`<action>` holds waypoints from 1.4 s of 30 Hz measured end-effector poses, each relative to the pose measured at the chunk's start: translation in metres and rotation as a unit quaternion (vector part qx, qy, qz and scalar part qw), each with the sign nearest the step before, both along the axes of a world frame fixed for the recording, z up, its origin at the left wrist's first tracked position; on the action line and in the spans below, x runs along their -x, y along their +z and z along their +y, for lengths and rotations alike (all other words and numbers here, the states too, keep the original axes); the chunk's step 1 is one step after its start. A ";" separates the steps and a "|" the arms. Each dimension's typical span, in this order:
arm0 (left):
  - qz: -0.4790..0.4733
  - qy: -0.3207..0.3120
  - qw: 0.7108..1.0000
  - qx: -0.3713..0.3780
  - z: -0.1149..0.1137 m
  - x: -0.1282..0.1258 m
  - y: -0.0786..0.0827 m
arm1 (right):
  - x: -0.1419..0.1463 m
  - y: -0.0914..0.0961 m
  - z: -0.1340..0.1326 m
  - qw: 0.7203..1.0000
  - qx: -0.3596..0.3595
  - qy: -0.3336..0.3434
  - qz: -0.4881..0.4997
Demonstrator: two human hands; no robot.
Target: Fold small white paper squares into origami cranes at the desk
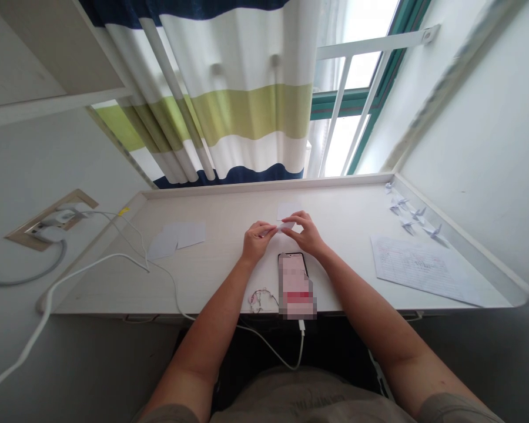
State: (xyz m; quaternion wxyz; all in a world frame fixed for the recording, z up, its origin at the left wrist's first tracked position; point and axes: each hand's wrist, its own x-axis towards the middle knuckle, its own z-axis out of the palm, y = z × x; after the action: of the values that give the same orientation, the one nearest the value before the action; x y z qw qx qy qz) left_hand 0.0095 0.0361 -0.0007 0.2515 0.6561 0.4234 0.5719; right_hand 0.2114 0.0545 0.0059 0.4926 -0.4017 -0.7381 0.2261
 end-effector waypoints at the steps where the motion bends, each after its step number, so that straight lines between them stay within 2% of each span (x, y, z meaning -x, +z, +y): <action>1: 0.005 0.001 1.000 -0.001 0.000 0.000 0.000 | -0.001 0.000 0.000 1.000 -0.017 -0.001 -0.010; 7: 0.023 0.015 1.000 -0.012 -0.001 0.001 0.001 | -0.001 0.002 0.000 0.997 -0.055 0.032 -0.050; 16: 0.034 0.014 0.999 -0.019 0.001 0.001 0.000 | 0.000 0.005 0.000 0.985 -0.088 0.016 -0.146; 23: 0.048 0.022 0.998 -0.036 0.002 0.000 0.000 | -0.001 0.006 0.000 0.982 -0.103 0.019 -0.154; 28: 0.056 0.029 0.998 -0.017 0.002 0.002 0.002 | -0.002 0.010 -0.001 0.982 -0.100 0.031 -0.157; 34: 0.068 0.062 0.996 -0.012 0.002 0.003 0.003 | -0.006 0.007 0.005 0.989 -0.062 0.026 -0.131; 38: 0.037 0.014 0.999 0.007 0.000 0.003 0.006 | -0.008 0.006 0.006 0.996 -0.015 0.045 -0.081; 42: -0.031 -0.027 0.996 0.075 -0.002 0.004 0.009 | -0.007 0.010 0.001 0.997 0.061 0.049 -0.004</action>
State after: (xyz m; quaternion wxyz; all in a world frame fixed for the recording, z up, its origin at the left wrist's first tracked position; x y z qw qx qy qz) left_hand 0.0056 0.0337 0.0084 0.3282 0.6285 0.4395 0.5516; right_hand 0.2189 0.0559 0.0159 0.4524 -0.3952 -0.7436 0.2936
